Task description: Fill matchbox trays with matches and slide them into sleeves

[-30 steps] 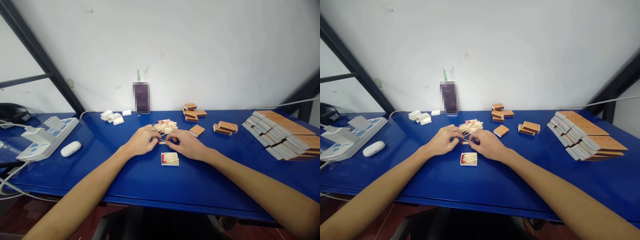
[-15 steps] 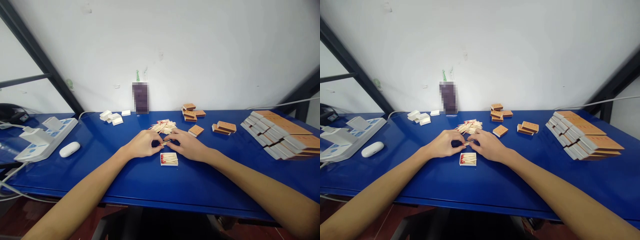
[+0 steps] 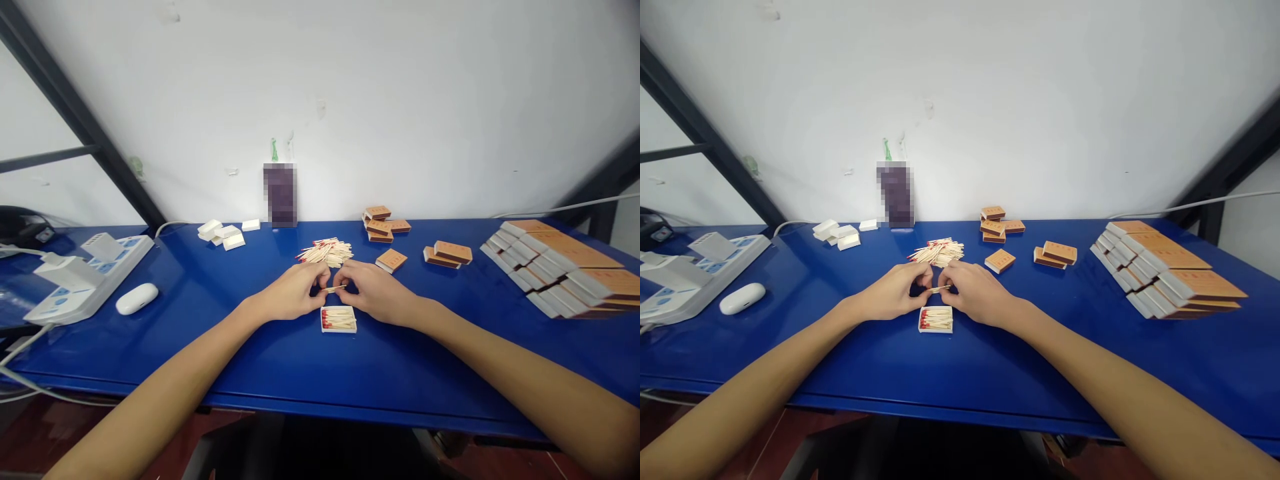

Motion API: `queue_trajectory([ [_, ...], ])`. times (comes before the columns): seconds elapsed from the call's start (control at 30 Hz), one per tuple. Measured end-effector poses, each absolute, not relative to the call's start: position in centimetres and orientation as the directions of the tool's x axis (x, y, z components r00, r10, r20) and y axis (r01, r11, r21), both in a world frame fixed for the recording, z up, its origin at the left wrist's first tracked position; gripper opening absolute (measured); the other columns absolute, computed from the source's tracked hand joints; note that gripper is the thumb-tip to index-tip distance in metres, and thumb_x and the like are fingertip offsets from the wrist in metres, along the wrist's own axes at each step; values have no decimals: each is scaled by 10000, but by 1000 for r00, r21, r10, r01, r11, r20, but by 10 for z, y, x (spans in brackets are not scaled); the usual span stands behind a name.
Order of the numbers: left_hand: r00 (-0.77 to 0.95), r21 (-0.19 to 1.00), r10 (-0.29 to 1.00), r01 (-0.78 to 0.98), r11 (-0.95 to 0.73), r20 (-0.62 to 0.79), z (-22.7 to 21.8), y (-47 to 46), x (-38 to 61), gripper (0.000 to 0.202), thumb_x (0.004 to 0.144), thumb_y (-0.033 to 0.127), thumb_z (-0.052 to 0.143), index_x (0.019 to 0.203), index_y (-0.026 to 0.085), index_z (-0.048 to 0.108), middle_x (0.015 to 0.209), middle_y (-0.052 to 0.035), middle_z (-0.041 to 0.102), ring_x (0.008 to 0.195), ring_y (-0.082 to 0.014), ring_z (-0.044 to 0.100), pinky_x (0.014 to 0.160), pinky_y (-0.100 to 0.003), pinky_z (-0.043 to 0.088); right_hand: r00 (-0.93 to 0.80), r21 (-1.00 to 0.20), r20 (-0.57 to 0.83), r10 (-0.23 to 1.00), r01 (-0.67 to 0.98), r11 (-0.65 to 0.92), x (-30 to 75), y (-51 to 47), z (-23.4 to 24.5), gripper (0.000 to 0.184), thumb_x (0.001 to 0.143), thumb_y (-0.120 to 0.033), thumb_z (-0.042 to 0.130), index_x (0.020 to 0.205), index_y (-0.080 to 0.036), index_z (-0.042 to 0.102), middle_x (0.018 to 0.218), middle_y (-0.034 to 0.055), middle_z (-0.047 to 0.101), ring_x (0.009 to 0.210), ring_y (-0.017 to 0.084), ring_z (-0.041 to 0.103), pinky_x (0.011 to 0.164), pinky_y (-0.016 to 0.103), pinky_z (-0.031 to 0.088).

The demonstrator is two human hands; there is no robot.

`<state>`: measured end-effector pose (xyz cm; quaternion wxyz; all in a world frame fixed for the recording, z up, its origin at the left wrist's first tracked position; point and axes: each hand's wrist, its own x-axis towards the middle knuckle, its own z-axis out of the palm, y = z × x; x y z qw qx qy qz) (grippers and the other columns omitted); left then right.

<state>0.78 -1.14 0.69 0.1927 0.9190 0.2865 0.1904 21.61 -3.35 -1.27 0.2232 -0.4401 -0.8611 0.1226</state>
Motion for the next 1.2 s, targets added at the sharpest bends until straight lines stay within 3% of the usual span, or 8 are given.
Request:
queue_trajectory([
  [0.13,759,498,615,457,-737,214,8,-11,8,149,797,153,541,759,201,406,686,57,436,603,-104,379,582,-254,319,-517,-403,288,806,699,591,218,-33,-9,95,898,-254,609,894,-192,682,843,37,648,755,168,578,657,290,394],
  [0.47,744,589,631,414,-694,220,5,-11,6,70,802,180,543,840,193,485,751,33,510,663,-115,441,630,-255,377,-580,-373,246,776,682,629,218,-32,-11,121,938,-245,497,893,-183,590,885,57,620,794,183,555,685,303,406],
  [0.7,605,720,725,335,-607,330,10,-4,-3,121,913,253,462,934,169,546,899,-19,624,796,-138,554,717,-278,444,-562,-508,214,799,634,583,223,-50,20,162,890,-280,535,793,-191,629,742,16,614,663,145,524,620,281,374],
  [0.87,741,670,629,345,-657,235,17,-9,-4,153,900,280,515,885,154,602,812,-6,615,718,-121,526,675,-259,420,-612,-514,128,781,632,580,220,-66,22,64,830,-246,616,796,-204,652,785,6,634,700,142,549,637,275,385],
  [1.0,872,588,477,332,-738,106,21,-18,-3,332,802,473,683,915,165,632,779,7,590,672,-114,502,644,-250,400,-606,-468,117,787,665,582,214,-70,16,71,832,-249,623,782,-202,643,812,19,633,727,152,569,657,284,395],
  [1.1,882,501,463,362,-786,89,21,-22,-1,432,701,557,757,871,179,633,755,20,563,651,-111,489,651,-254,385,-591,-472,119,798,673,569,214,-70,18,80,834,-273,631,796,-203,638,810,19,628,742,158,574,662,285,402],
  [1.2,874,435,477,394,-809,96,18,-23,0,420,691,552,756,824,182,610,722,31,542,627,-108,480,661,-261,377,-602,-497,117,790,653,572,219,-69,23,96,848,-306,617,867,-213,635,797,10,617,738,159,560,649,282,401],
])
